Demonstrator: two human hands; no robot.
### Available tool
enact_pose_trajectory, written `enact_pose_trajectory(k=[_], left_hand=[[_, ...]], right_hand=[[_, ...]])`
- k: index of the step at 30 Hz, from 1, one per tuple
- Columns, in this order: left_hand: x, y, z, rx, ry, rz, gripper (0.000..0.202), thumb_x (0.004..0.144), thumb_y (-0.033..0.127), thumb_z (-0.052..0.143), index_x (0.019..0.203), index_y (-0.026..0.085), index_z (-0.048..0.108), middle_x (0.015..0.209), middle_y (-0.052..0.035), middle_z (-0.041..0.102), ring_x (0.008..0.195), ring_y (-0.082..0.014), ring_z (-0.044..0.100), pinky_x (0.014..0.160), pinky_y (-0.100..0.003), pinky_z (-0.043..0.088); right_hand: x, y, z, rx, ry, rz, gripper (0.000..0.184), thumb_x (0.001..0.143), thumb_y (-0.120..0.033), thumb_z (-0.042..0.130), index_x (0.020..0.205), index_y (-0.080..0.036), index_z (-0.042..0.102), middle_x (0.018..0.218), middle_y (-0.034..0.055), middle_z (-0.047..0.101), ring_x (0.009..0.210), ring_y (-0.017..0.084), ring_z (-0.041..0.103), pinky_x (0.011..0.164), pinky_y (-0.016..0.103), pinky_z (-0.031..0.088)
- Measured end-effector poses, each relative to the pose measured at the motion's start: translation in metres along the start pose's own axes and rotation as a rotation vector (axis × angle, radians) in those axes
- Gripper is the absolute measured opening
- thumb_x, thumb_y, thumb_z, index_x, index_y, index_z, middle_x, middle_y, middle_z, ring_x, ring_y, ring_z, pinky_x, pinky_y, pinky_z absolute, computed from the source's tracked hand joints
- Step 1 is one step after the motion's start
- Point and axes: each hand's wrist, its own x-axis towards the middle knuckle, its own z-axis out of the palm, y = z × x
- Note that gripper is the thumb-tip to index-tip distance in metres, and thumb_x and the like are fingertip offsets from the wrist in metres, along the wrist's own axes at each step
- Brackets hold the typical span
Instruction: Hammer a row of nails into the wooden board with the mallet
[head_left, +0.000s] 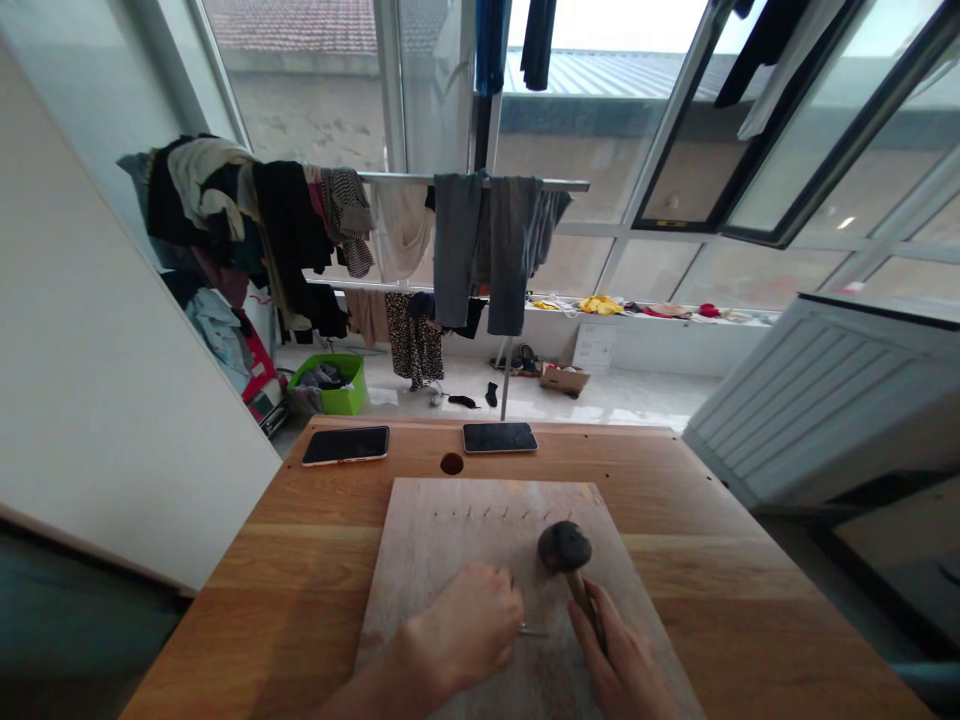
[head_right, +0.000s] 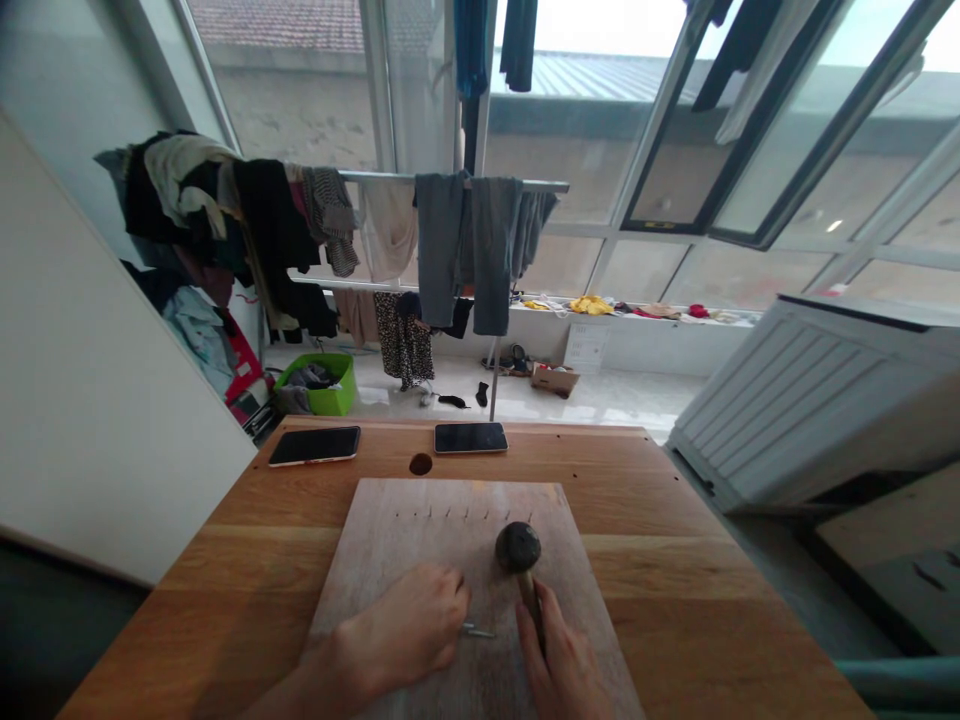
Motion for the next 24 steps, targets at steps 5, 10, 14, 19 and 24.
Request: enact_pose_trajectory(k=[5, 10, 14, 19, 24], left_hand=[[-0.027, -0.028, -0.016, -0.159, 0.022, -0.182, 0.013, 0.081, 0.011, 0.057, 0.091, 0.015, 0.064, 0.091, -0.0081, 0.070, 0.084, -0.0222, 0.066, 0.072, -0.029, 0.048], [-0.039, -0.073, -0.017, -0.271, 0.200, -0.353, 0.021, 0.083, 0.007, 0.050, 0.096, 0.018, 0.063, 0.096, -0.0044, 0.067, 0.084, -0.0183, 0.064, 0.075, -0.027, 0.046], [-0.035, -0.093, -0.008, -0.268, 0.260, -0.400, 0.021, 0.091, 0.011, 0.046, 0.095, 0.017, 0.066, 0.098, -0.0057, 0.064, 0.083, -0.0173, 0.064, 0.078, -0.028, 0.046], [-0.026, -0.095, -0.001, -0.241, 0.288, -0.417, 0.020, 0.094, 0.014, 0.046, 0.091, 0.016, 0.066, 0.100, -0.0066, 0.062, 0.086, -0.0178, 0.064, 0.079, -0.028, 0.047], [-0.020, -0.094, -0.004, -0.270, 0.299, -0.431, 0.020, 0.092, 0.011, 0.047, 0.088, 0.015, 0.065, 0.100, -0.0075, 0.062, 0.088, -0.0186, 0.063, 0.081, -0.028, 0.047]], right_hand=[[-0.005, -0.007, 0.006, 0.006, 0.047, 0.057, 0.053, 0.093, -0.056, 0.042, 0.120, -0.017, 0.066, 0.110, 0.0146, 0.075, 0.101, 0.030, 0.071, 0.082, 0.033, 0.055], [-0.005, -0.008, 0.009, 0.053, 0.044, 0.045, 0.052, 0.093, -0.056, 0.041, 0.118, -0.019, 0.066, 0.105, 0.0132, 0.076, 0.099, 0.029, 0.072, 0.080, 0.031, 0.054], [-0.003, -0.001, 0.009, 0.041, 0.030, 0.043, 0.056, 0.093, -0.060, 0.039, 0.120, -0.017, 0.064, 0.109, 0.0138, 0.075, 0.104, 0.029, 0.071, 0.085, 0.032, 0.053], [-0.004, 0.002, 0.010, 0.035, 0.019, 0.062, 0.060, 0.091, -0.062, 0.041, 0.123, -0.017, 0.064, 0.115, 0.0147, 0.074, 0.109, 0.029, 0.068, 0.087, 0.030, 0.053], [-0.004, -0.002, 0.008, 0.048, 0.022, 0.066, 0.055, 0.090, -0.060, 0.043, 0.119, -0.019, 0.066, 0.114, 0.0136, 0.074, 0.106, 0.029, 0.070, 0.085, 0.030, 0.054]])
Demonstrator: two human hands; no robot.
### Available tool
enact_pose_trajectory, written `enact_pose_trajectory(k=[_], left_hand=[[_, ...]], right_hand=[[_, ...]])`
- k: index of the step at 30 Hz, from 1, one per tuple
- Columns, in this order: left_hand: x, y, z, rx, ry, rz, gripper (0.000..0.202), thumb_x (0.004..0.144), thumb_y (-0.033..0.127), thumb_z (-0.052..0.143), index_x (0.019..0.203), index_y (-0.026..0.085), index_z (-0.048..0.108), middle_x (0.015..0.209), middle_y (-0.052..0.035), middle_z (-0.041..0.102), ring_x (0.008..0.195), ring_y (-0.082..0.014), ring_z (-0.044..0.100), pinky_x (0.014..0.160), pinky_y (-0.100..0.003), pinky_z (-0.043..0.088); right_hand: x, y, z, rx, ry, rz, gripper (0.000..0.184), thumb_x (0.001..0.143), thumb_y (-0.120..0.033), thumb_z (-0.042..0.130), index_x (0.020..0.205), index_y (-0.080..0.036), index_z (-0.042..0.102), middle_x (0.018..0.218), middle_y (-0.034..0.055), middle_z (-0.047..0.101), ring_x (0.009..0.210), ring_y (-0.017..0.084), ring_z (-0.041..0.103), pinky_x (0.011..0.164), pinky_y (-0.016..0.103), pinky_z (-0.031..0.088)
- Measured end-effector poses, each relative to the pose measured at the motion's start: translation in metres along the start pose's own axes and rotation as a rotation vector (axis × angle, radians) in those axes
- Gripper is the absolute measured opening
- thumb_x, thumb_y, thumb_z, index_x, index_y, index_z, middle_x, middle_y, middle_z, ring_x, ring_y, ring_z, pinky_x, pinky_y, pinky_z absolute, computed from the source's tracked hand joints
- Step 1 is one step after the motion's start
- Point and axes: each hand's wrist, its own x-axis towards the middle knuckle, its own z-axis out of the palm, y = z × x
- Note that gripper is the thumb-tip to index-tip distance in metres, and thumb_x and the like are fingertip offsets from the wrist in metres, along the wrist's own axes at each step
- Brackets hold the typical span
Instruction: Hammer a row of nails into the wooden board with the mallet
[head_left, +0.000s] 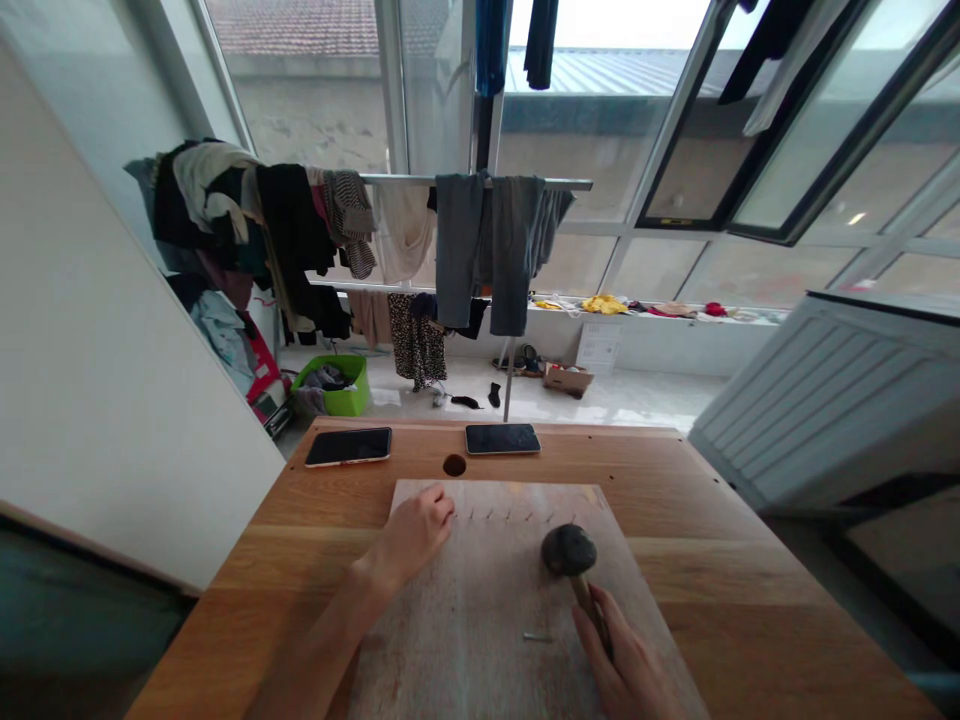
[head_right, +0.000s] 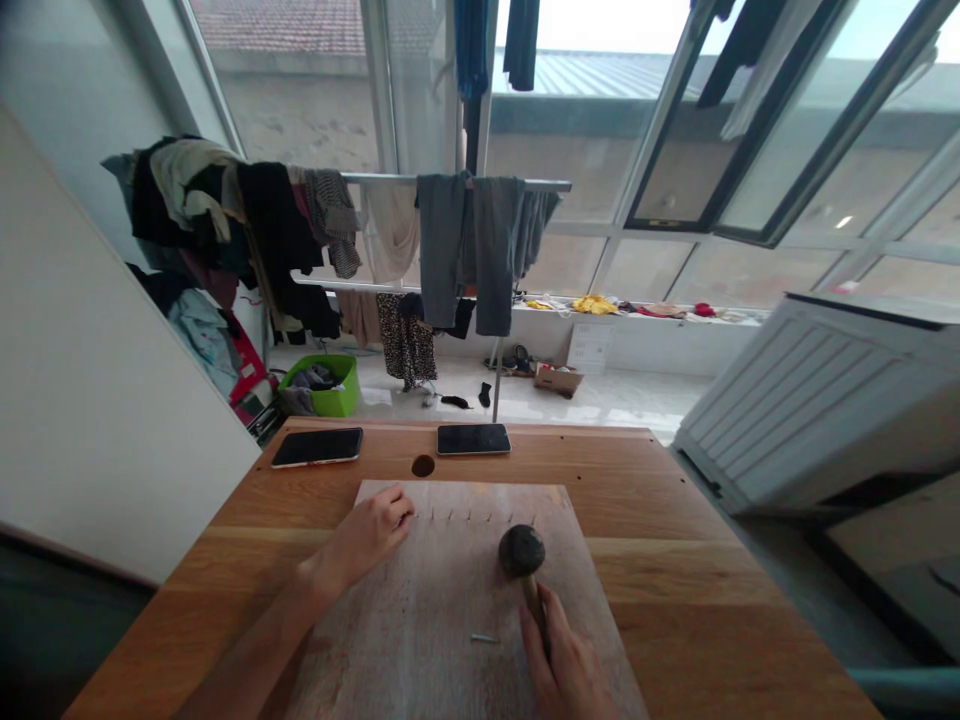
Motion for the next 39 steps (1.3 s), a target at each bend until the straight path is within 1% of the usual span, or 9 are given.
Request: enact_pose_trajectory(k=[4, 9, 14, 17, 21, 25, 31, 34, 39], left_hand=[[0.005, -0.002, 0.005, -0.159, 0.060, 0.010, 0.017, 0.087, 0.009, 0.049, 0.088, 0.016, 0.065, 0.092, -0.0052, 0.063, 0.082, -0.0170, 0.062, 0.077, -0.027, 0.045], [0.005, -0.011, 0.020, -0.405, 0.150, 0.032, 0.011, 0.086, 0.016, 0.054, 0.086, 0.018, 0.065, 0.081, -0.0024, 0.064, 0.074, -0.0152, 0.058, 0.069, -0.025, 0.044], [0.002, -0.013, 0.023, -0.492, 0.200, 0.001, 0.013, 0.086, 0.020, 0.054, 0.085, 0.017, 0.067, 0.087, -0.0045, 0.064, 0.075, -0.0154, 0.058, 0.072, -0.026, 0.047], [0.002, -0.013, 0.023, -0.520, 0.211, -0.021, 0.013, 0.086, 0.021, 0.054, 0.084, 0.017, 0.067, 0.089, -0.0044, 0.063, 0.074, -0.0147, 0.057, 0.072, -0.026, 0.047], [0.003, -0.015, 0.027, -0.545, 0.225, -0.012, 0.011, 0.084, 0.019, 0.056, 0.082, 0.017, 0.066, 0.085, -0.0031, 0.060, 0.070, -0.0134, 0.056, 0.069, -0.025, 0.046], [0.004, -0.017, 0.031, -0.554, 0.258, 0.011, 0.009, 0.083, 0.015, 0.056, 0.078, 0.016, 0.064, 0.080, -0.0010, 0.057, 0.068, -0.0122, 0.052, 0.066, -0.024, 0.043], [0.005, -0.019, 0.033, -0.548, 0.240, 0.015, 0.011, 0.077, 0.008, 0.054, 0.070, 0.016, 0.057, 0.075, 0.0003, 0.052, 0.069, -0.0128, 0.050, 0.063, -0.023, 0.038], [0.005, -0.018, 0.032, -0.540, 0.242, 0.001, 0.012, 0.078, 0.009, 0.054, 0.069, 0.016, 0.055, 0.074, 0.0005, 0.051, 0.068, -0.0128, 0.050, 0.064, -0.024, 0.038], [0.005, -0.018, 0.033, -0.511, 0.226, 0.026, 0.011, 0.079, 0.009, 0.054, 0.070, 0.016, 0.055, 0.076, -0.0001, 0.052, 0.069, -0.0129, 0.051, 0.065, -0.024, 0.040]], right_hand=[[0.000, -0.003, -0.001, 0.008, 0.012, 0.030, 0.052, 0.090, -0.057, 0.043, 0.118, -0.019, 0.066, 0.106, 0.0128, 0.076, 0.102, 0.029, 0.071, 0.082, 0.031, 0.054], [-0.001, -0.011, -0.001, 0.084, 0.005, 0.002, 0.053, 0.090, -0.060, 0.045, 0.112, -0.018, 0.067, 0.097, 0.0125, 0.077, 0.096, 0.029, 0.072, 0.080, 0.031, 0.054], [0.003, -0.037, 0.006, 0.116, -0.063, -0.056, 0.055, 0.092, -0.061, 0.041, 0.109, -0.016, 0.068, 0.063, 0.0054, 0.070, 0.058, 0.023, 0.069, 0.057, 0.029, 0.050], [0.012, -0.065, 0.012, 0.125, -0.162, -0.101, 0.054, 0.094, -0.059, 0.039, 0.116, -0.016, 0.065, 0.058, 0.0019, 0.065, 0.047, 0.020, 0.062, 0.045, 0.027, 0.044], [0.024, -0.102, 0.021, 0.113, -0.287, -0.190, 0.047, 0.098, -0.050, 0.036, 0.121, -0.017, 0.060, 0.065, 0.0021, 0.067, 0.050, 0.018, 0.061, 0.048, 0.026, 0.043], [0.030, -0.121, 0.030, 0.053, -0.283, -0.310, 0.041, 0.100, -0.043, 0.036, 0.119, -0.017, 0.061, 0.073, 0.0055, 0.070, 0.065, 0.020, 0.066, 0.058, 0.027, 0.043], [0.030, -0.119, 0.039, -0.080, -0.301, -0.340, 0.037, 0.100, -0.037, 0.037, 0.120, -0.016, 0.061, 0.082, 0.0082, 0.073, 0.072, 0.023, 0.069, 0.064, 0.029, 0.042], [0.031, -0.116, 0.039, -0.073, -0.276, -0.358, 0.038, 0.099, -0.036, 0.037, 0.122, -0.016, 0.060, 0.083, 0.0087, 0.074, 0.075, 0.023, 0.069, 0.066, 0.029, 0.043], [0.031, -0.117, 0.033, -0.073, -0.321, -0.345, 0.039, 0.100, -0.037, 0.037, 0.121, -0.016, 0.061, 0.083, 0.0086, 0.074, 0.072, 0.023, 0.068, 0.065, 0.030, 0.043]])
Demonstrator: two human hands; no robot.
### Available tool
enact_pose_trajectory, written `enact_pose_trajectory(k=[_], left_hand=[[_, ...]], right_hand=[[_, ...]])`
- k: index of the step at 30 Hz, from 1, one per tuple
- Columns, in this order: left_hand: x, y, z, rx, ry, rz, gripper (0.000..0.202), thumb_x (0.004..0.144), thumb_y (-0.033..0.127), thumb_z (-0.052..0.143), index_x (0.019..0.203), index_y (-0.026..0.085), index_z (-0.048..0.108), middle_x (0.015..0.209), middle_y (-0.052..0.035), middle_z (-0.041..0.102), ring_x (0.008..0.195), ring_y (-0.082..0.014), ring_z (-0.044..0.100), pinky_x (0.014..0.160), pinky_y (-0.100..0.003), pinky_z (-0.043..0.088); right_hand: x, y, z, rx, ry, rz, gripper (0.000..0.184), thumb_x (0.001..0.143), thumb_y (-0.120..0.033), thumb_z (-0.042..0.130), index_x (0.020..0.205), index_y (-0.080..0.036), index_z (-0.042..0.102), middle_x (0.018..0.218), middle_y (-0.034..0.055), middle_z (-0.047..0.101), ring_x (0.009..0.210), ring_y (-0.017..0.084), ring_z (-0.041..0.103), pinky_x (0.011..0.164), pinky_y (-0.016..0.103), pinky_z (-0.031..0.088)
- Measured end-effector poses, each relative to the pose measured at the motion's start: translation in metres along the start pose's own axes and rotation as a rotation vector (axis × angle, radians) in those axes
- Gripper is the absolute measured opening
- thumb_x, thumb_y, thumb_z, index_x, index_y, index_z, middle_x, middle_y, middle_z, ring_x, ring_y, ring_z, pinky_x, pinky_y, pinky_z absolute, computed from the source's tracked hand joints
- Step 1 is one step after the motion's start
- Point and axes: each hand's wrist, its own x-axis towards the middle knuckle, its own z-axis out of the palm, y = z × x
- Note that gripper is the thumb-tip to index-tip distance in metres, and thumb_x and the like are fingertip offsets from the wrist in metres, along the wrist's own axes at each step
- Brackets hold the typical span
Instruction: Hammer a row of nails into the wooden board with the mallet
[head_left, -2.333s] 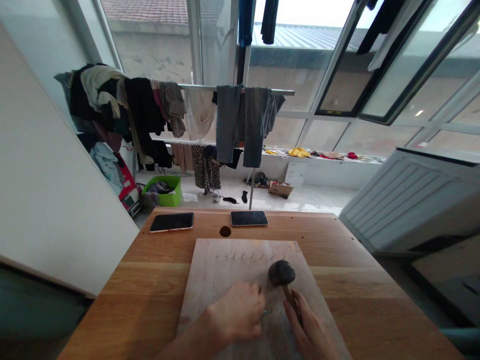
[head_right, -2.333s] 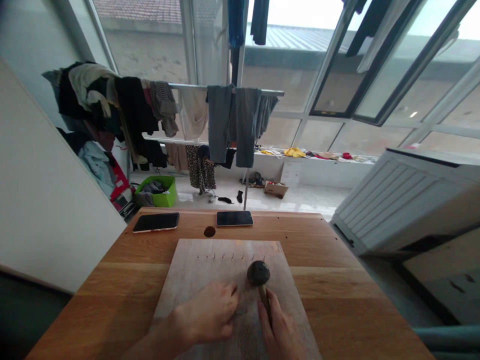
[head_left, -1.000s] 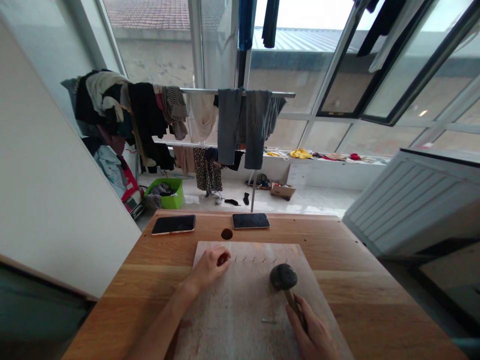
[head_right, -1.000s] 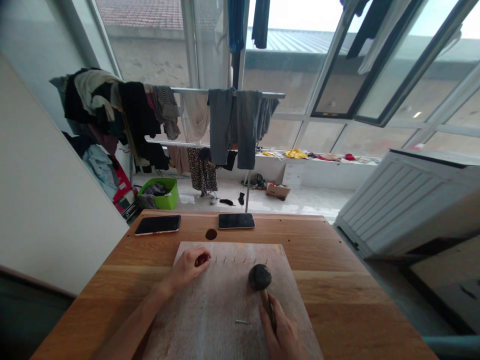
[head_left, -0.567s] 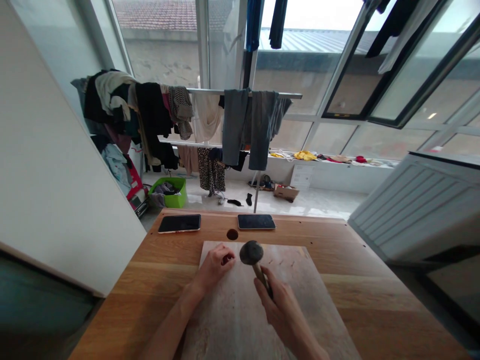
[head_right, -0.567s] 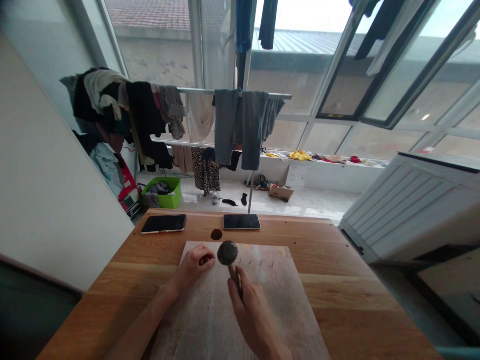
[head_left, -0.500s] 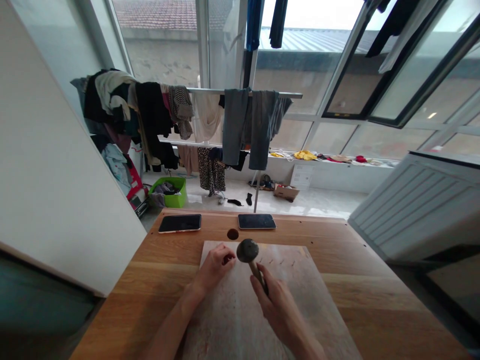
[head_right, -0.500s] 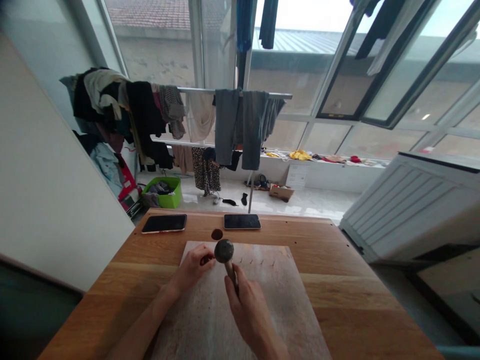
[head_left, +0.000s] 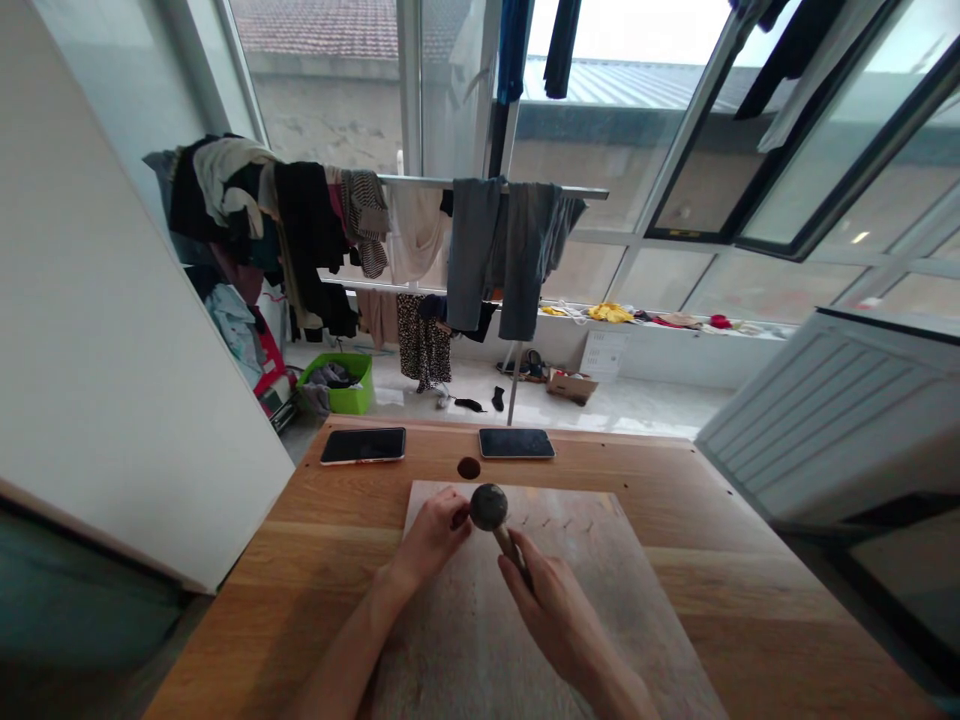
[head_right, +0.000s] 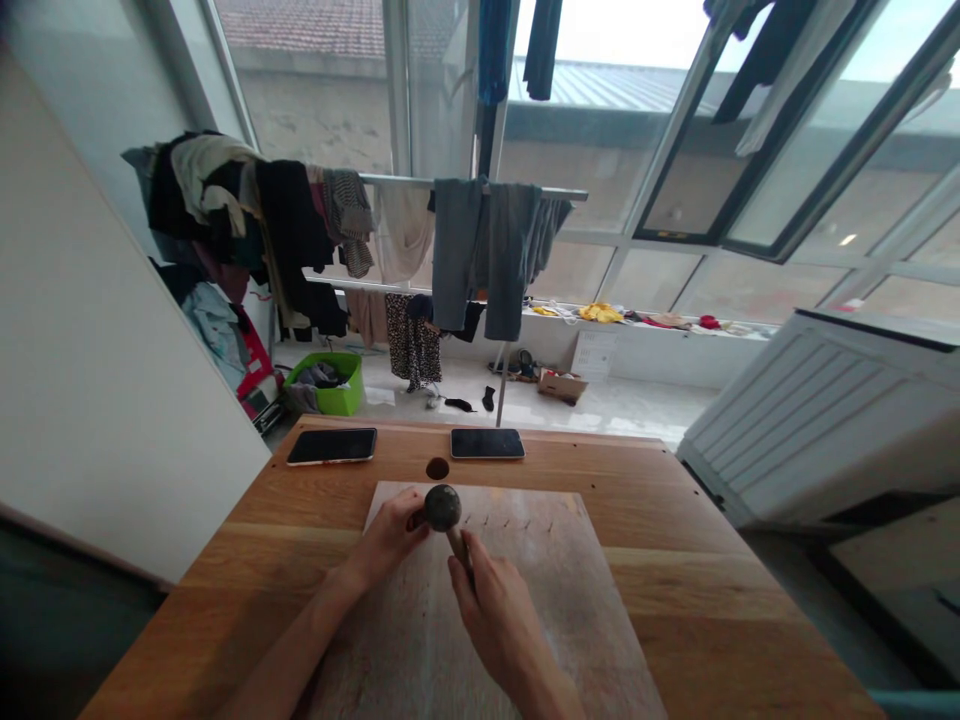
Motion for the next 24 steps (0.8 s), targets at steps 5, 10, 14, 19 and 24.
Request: enact_pose_trajectory(k=[5, 10, 14, 19, 24], left_hand=[[-0.001, -0.002, -0.002, 0.019, -0.001, -0.010, 0.019, 0.079, 0.019, 0.063, 0.098, 0.018, 0.059, 0.090, -0.0015, 0.055, 0.073, -0.0136, 0.053, 0.070, -0.026, 0.046], [-0.012, 0.030, 0.000, 0.144, 0.015, 0.044, 0.016, 0.085, 0.023, 0.061, 0.099, 0.019, 0.055, 0.101, -0.0041, 0.054, 0.087, -0.0167, 0.057, 0.083, -0.031, 0.049], [-0.028, 0.074, 0.019, 0.298, -0.277, 0.287, 0.013, 0.086, 0.022, 0.062, 0.098, 0.019, 0.060, 0.105, -0.0064, 0.060, 0.102, -0.0223, 0.058, 0.091, -0.034, 0.049], [-0.040, 0.096, 0.055, 0.452, -0.452, 0.447, 0.032, 0.082, 0.032, 0.066, 0.106, 0.011, 0.063, 0.116, -0.0174, 0.061, 0.111, -0.0317, 0.055, 0.092, -0.042, 0.048], [-0.042, 0.103, 0.070, 0.583, -0.451, 0.456, 0.023, 0.083, 0.023, 0.063, 0.101, 0.010, 0.067, 0.107, -0.0197, 0.066, 0.102, -0.0320, 0.059, 0.080, -0.042, 0.049]], right_hand=[[-0.025, 0.017, -0.010, 0.122, 0.067, 0.080, 0.048, 0.098, -0.052, 0.038, 0.121, -0.017, 0.061, 0.070, 0.0031, 0.069, 0.062, 0.020, 0.067, 0.056, 0.027, 0.044], [-0.062, 0.055, -0.017, 0.138, 0.191, 0.267, 0.061, 0.092, -0.067, 0.038, 0.116, -0.018, 0.065, 0.048, -0.0025, 0.057, 0.040, 0.018, 0.057, 0.042, 0.026, 0.040], [-0.074, 0.076, -0.019, 0.143, 0.225, 0.280, 0.062, 0.087, -0.071, 0.043, 0.108, -0.019, 0.070, 0.073, 0.0085, 0.075, 0.067, 0.025, 0.072, 0.059, 0.028, 0.054], [-0.075, 0.095, -0.017, 0.149, 0.183, 0.232, 0.062, 0.086, -0.069, 0.048, 0.113, -0.018, 0.070, 0.110, 0.0160, 0.075, 0.102, 0.029, 0.071, 0.083, 0.029, 0.055], [-0.075, 0.100, -0.016, 0.159, 0.123, 0.206, 0.059, 0.091, -0.064, 0.044, 0.118, -0.017, 0.068, 0.106, 0.0160, 0.076, 0.099, 0.029, 0.072, 0.081, 0.030, 0.056]])
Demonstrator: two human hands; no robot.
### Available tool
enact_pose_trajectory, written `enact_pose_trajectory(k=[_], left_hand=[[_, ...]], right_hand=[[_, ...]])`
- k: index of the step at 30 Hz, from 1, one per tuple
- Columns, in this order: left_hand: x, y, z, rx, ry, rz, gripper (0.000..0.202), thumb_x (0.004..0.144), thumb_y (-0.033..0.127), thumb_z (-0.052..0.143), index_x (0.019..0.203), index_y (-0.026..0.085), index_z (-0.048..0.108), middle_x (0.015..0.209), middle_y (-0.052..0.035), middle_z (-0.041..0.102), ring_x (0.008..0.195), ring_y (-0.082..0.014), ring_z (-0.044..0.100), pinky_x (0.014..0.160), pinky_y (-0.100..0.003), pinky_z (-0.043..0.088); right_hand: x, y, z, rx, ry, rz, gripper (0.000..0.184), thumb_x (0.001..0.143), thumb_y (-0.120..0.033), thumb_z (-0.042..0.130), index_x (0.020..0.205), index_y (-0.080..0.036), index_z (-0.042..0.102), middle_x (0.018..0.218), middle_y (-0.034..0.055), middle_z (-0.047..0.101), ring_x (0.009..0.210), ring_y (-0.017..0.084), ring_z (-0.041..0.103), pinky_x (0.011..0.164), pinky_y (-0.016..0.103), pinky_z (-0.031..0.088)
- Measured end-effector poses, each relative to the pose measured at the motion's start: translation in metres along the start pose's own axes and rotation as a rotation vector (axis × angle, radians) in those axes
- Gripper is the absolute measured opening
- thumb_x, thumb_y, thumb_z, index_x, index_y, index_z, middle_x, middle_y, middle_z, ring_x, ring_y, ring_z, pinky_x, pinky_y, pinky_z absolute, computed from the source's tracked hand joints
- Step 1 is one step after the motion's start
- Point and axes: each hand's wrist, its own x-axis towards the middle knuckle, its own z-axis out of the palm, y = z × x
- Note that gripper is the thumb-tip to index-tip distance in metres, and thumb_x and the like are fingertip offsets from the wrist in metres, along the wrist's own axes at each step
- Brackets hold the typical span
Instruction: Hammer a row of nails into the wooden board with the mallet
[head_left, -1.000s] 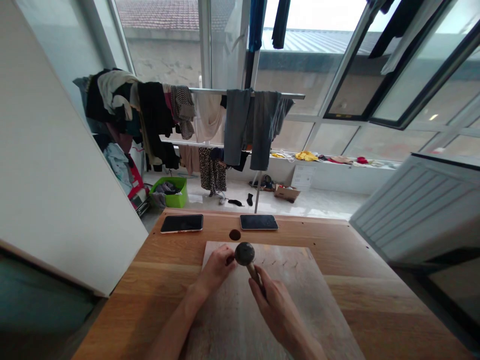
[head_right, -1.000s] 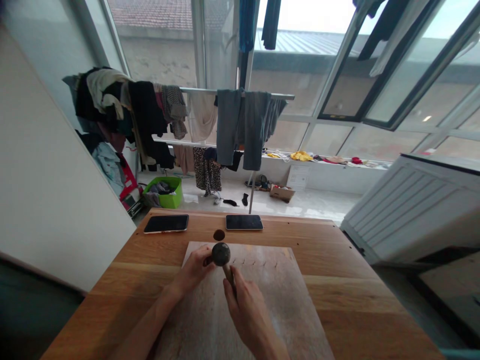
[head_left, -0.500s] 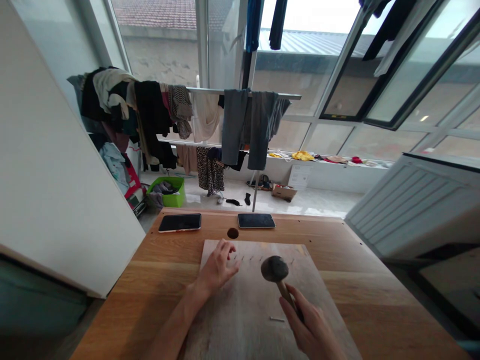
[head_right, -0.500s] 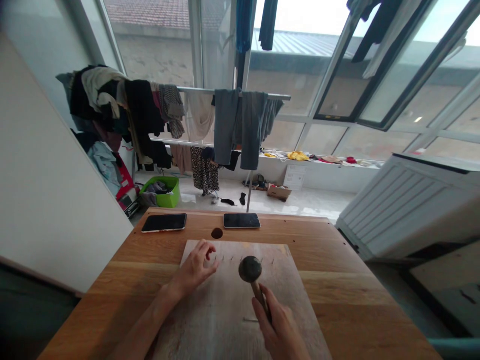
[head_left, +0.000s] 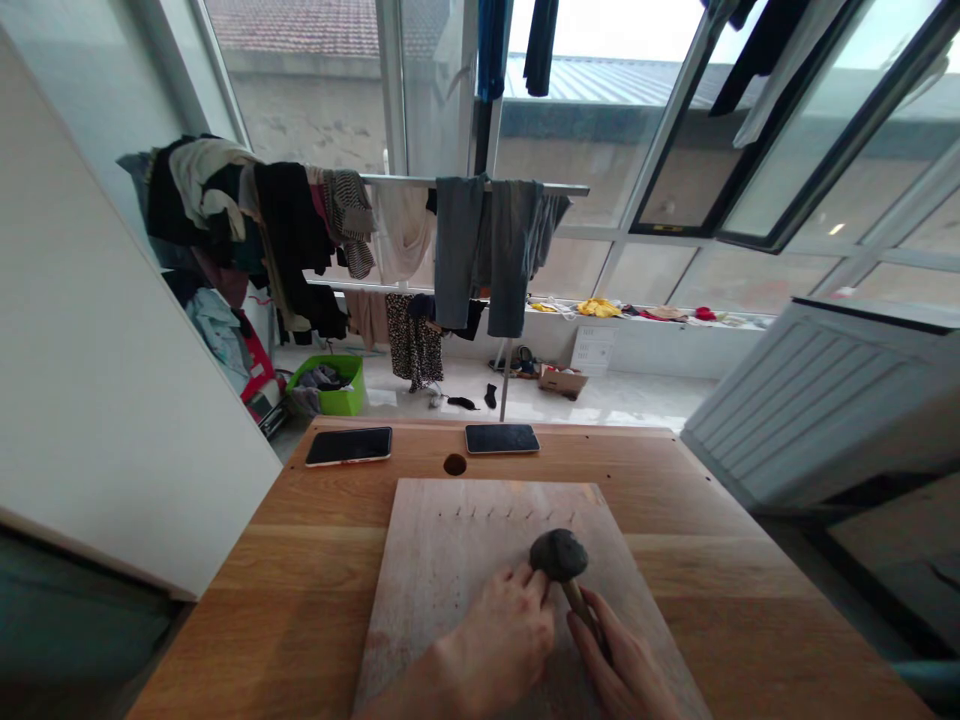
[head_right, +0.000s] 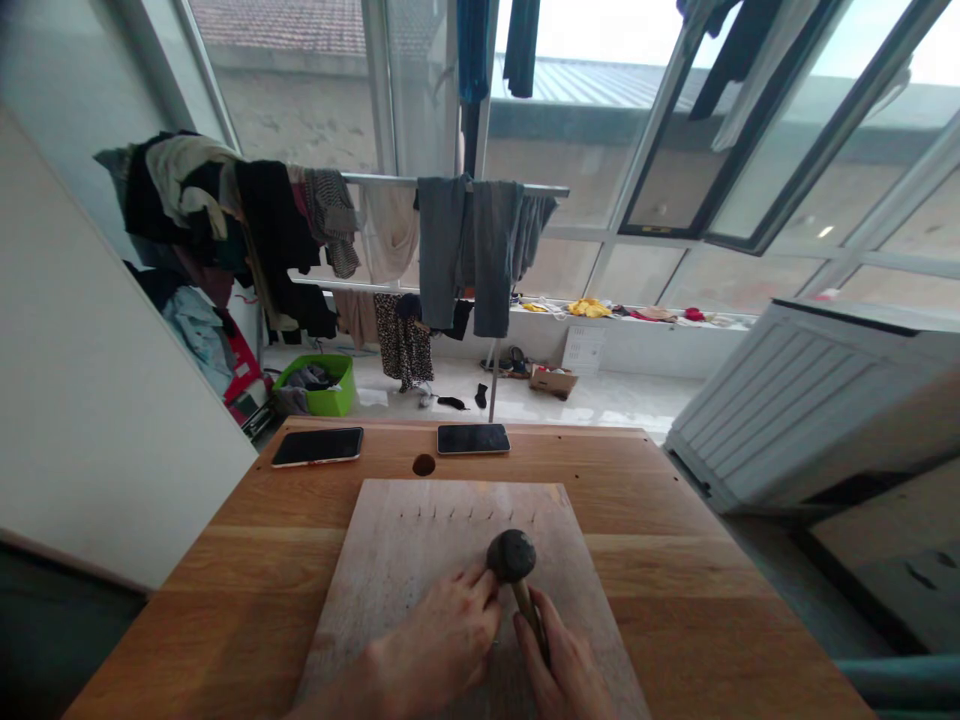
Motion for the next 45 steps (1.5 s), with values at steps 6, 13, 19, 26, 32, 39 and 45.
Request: enact_pose_trajectory(k=[6, 13, 19, 26, 32, 39, 45], left_hand=[[-0.032, -0.021, -0.022, 0.016, -0.040, -0.092, 0.006, 0.084, 0.017, 0.061, 0.089, 0.015, 0.064, 0.087, -0.0099, 0.068, 0.085, -0.0257, 0.062, 0.077, -0.038, 0.047], [-0.072, -0.102, -0.047, -0.237, 0.160, -0.503, 0.013, 0.084, 0.010, 0.050, 0.087, 0.019, 0.059, 0.091, -0.0029, 0.065, 0.083, -0.0174, 0.061, 0.078, -0.028, 0.044], [-0.061, -0.126, -0.037, -0.285, 0.268, -0.530, 0.013, 0.084, 0.012, 0.050, 0.083, 0.018, 0.061, 0.089, -0.0034, 0.063, 0.081, -0.0167, 0.060, 0.076, -0.026, 0.045], [-0.047, -0.129, -0.035, -0.292, 0.251, -0.504, 0.013, 0.081, 0.011, 0.050, 0.077, 0.017, 0.060, 0.084, -0.0039, 0.062, 0.076, -0.0167, 0.059, 0.073, -0.027, 0.044], [-0.049, -0.132, -0.025, -0.451, 0.349, -0.520, 0.010, 0.081, 0.014, 0.054, 0.085, 0.017, 0.062, 0.080, -0.0017, 0.061, 0.071, -0.0150, 0.057, 0.067, -0.025, 0.044], [-0.056, -0.138, -0.008, -0.556, 0.455, -0.547, 0.010, 0.084, 0.021, 0.058, 0.082, 0.017, 0.067, 0.083, -0.0020, 0.060, 0.069, -0.0132, 0.055, 0.065, -0.025, 0.045], [-0.055, -0.139, -0.003, -0.571, 0.493, -0.545, 0.009, 0.082, 0.018, 0.058, 0.080, 0.017, 0.067, 0.082, -0.0020, 0.059, 0.070, -0.0135, 0.056, 0.066, -0.025, 0.044]], right_hand=[[-0.001, -0.006, -0.001, 0.004, -0.009, 0.026, 0.053, 0.091, -0.060, 0.045, 0.116, -0.019, 0.067, 0.099, 0.0135, 0.077, 0.098, 0.029, 0.072, 0.080, 0.029, 0.055], [-0.005, -0.007, 0.010, 0.052, 0.150, 0.065, 0.050, 0.089, -0.061, 0.047, 0.111, -0.021, 0.069, 0.088, 0.0096, 0.077, 0.087, 0.028, 0.074, 0.074, 0.029, 0.054], [-0.002, -0.003, 0.001, 0.000, 0.003, 0.059, 0.050, 0.090, -0.055, 0.046, 0.118, -0.020, 0.068, 0.099, 0.0117, 0.078, 0.097, 0.028, 0.073, 0.076, 0.027, 0.055], [-0.001, -0.001, 0.001, 0.008, 0.037, 0.051, 0.052, 0.088, -0.057, 0.049, 0.117, -0.019, 0.069, 0.100, 0.0117, 0.078, 0.095, 0.027, 0.073, 0.078, 0.026, 0.055], [-0.004, -0.008, 0.008, 0.057, 0.157, 0.035, 0.052, 0.087, -0.061, 0.048, 0.110, -0.020, 0.071, 0.086, 0.0095, 0.077, 0.084, 0.026, 0.073, 0.071, 0.026, 0.053], [0.001, -0.029, 0.023, 0.016, 0.129, 0.024, 0.060, 0.089, -0.066, 0.043, 0.109, -0.017, 0.070, 0.059, 0.0031, 0.065, 0.056, 0.021, 0.065, 0.055, 0.026, 0.047], [0.029, -0.089, 0.035, 0.096, -0.082, -0.024, 0.052, 0.095, -0.054, 0.039, 0.121, -0.015, 0.062, 0.056, -0.0010, 0.059, 0.041, 0.015, 0.053, 0.042, 0.023, 0.037]])
